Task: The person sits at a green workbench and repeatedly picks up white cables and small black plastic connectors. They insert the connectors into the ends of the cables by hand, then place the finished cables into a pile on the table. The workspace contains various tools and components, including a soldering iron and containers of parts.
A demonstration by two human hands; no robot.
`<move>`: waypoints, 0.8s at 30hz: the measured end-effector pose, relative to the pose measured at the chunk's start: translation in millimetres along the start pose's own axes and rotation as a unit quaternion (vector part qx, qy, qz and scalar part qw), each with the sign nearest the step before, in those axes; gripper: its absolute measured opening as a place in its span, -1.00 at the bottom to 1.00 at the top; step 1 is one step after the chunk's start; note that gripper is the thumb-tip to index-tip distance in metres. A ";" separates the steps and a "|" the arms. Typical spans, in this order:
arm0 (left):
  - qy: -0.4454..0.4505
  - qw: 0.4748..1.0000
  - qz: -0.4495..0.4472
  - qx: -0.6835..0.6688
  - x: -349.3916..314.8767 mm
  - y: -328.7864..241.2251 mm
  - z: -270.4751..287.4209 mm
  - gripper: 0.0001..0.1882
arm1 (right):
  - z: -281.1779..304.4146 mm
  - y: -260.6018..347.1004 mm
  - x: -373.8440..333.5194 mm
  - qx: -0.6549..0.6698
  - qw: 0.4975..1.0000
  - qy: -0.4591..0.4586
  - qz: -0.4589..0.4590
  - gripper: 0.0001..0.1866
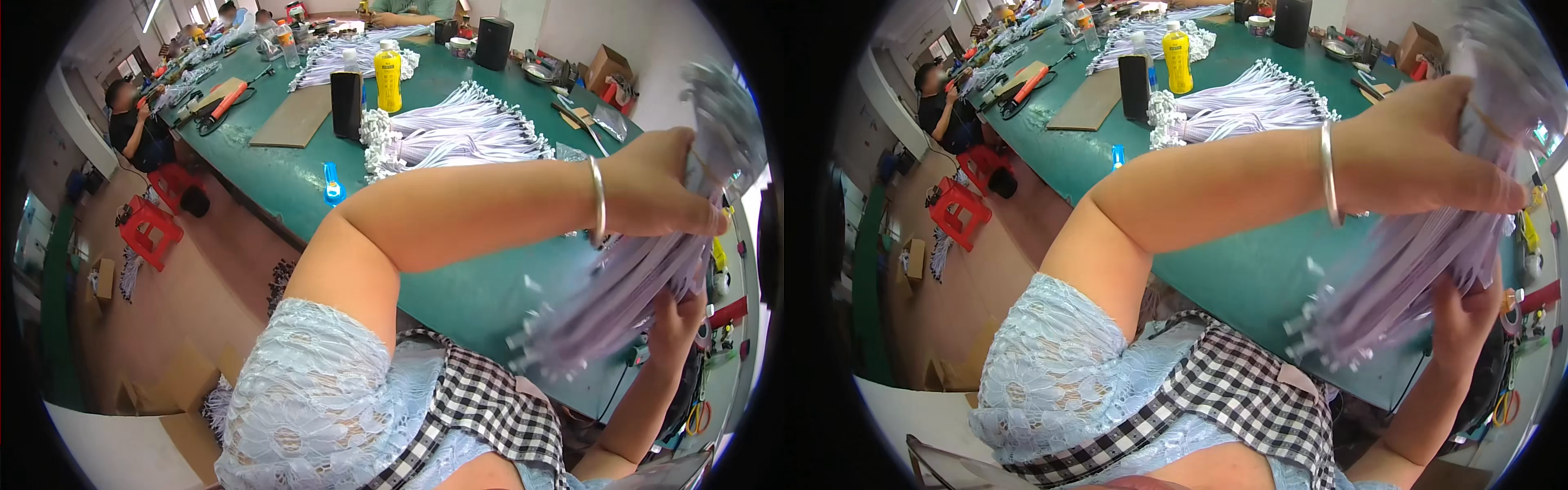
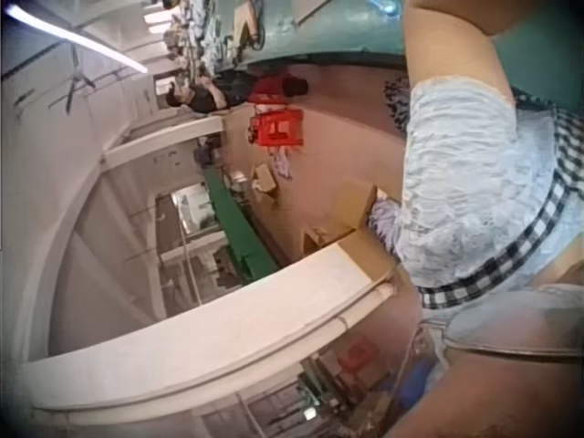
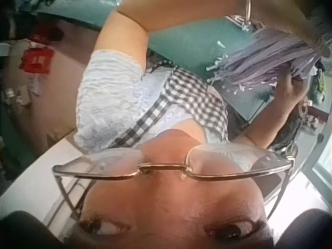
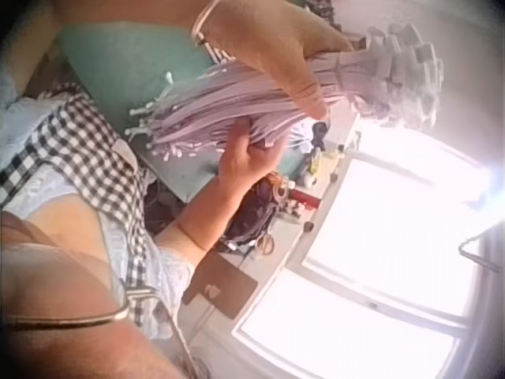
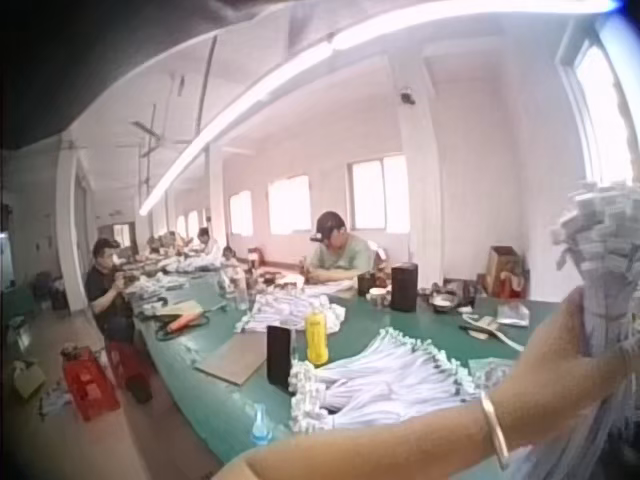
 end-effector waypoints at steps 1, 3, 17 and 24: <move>-0.002 0.998 -0.039 0.056 1.4 -9.6 2.7 -0.31 | 19.6 -7.7 3.2 -0.083 0.996 -0.021 -0.029 -0.44; 0.025 0.980 -0.082 0.182 -0.8 -20.7 -2.1 -0.37 | 58.7 -1.4 -5.3 -0.160 0.985 -0.059 0.010 -0.48; -0.212 0.962 -0.170 -0.003 33.5 -9.6 -26.4 -0.34 | 21.8 -73.1 -0.1 0.134 0.987 0.053 -0.068 0.07; -0.248 0.955 0.000 -0.164 -110.8 71.9 46.0 -0.59 | -53.5 -76.4 -44.3 -0.092 0.943 0.294 -0.124 -0.15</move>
Point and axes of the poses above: each hand's wrist, its own x-axis towards the middle knuckle, its own z-axis out of the back of the hand, y = z × x, the point moved 5 cm from there along x, towards the middle knuckle, and after that the axes turned 10 degrees about -x, right-handed, at the moved point
